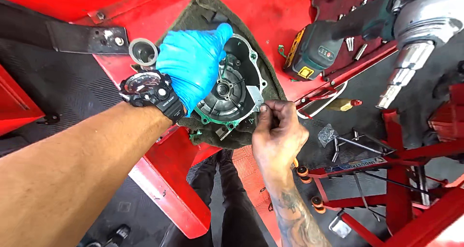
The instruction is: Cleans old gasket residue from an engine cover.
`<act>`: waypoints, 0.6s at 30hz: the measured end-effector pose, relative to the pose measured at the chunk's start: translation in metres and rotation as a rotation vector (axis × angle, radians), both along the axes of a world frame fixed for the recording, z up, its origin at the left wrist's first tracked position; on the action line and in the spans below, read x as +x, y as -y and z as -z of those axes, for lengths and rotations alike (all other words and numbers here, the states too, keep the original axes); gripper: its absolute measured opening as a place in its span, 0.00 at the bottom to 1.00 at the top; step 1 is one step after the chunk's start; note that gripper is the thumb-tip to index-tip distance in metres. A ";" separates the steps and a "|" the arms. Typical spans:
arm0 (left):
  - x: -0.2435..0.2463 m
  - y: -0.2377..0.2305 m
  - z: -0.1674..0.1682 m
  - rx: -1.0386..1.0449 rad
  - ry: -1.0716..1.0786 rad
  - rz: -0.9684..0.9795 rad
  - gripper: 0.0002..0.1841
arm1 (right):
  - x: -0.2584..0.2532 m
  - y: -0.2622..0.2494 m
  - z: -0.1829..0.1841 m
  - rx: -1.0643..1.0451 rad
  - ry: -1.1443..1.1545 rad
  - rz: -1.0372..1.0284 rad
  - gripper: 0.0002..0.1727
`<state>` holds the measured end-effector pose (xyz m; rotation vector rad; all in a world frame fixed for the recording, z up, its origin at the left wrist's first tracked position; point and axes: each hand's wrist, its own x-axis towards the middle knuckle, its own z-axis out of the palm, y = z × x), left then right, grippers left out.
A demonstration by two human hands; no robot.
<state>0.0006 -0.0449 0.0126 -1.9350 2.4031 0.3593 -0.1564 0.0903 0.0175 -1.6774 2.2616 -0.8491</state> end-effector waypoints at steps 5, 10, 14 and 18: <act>0.001 0.001 0.001 -0.015 -0.018 0.009 0.20 | 0.018 -0.027 -0.007 0.052 0.151 -0.074 0.05; 0.017 0.010 -0.006 0.109 -0.090 -0.120 0.26 | 0.009 -0.058 0.009 -0.116 0.761 0.425 0.10; 0.053 0.024 0.004 0.243 -0.374 -0.289 0.19 | -0.014 -0.050 0.045 0.085 1.017 0.879 0.27; 0.068 0.024 -0.021 0.266 -0.715 -0.613 0.16 | -0.019 -0.046 0.063 0.195 1.285 0.819 0.35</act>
